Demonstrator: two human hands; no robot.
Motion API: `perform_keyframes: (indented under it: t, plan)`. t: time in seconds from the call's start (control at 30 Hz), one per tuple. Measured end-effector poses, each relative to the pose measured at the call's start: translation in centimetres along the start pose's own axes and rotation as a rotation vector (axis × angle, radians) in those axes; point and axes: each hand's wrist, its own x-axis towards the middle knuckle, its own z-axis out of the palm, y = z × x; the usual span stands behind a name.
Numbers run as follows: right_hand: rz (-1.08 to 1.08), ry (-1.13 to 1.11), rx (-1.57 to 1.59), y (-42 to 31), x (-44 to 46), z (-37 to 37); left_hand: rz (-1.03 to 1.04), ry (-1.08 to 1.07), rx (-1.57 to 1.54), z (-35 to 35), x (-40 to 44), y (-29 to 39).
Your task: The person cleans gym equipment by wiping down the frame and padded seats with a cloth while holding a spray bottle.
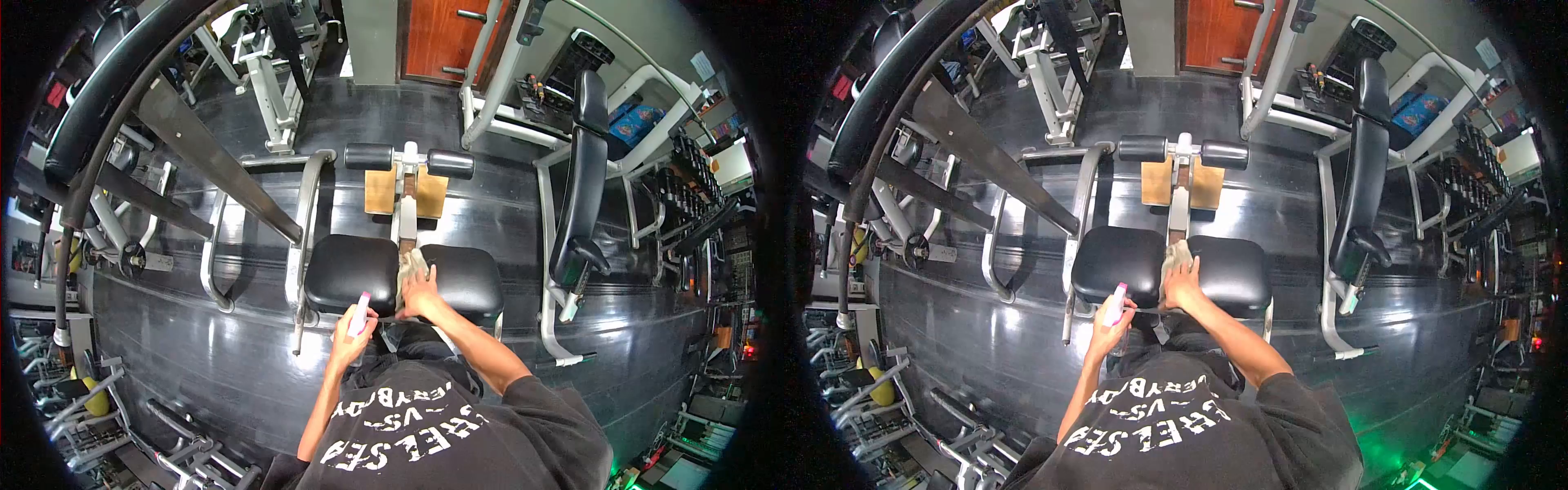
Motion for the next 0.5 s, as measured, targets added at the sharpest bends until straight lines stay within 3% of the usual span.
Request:
perform_keyframes:
  t: [0.13,0.5]
  plan:
    - [-0.119,0.019,-0.227,-1.1,1.3,2.4,0.008,-0.014,0.067,0.0,-0.4,0.0]
    - [-0.377,0.206,-0.072,1.0,-1.6,4.2,0.009,0.015,0.032,0.4,-0.7,-0.8]
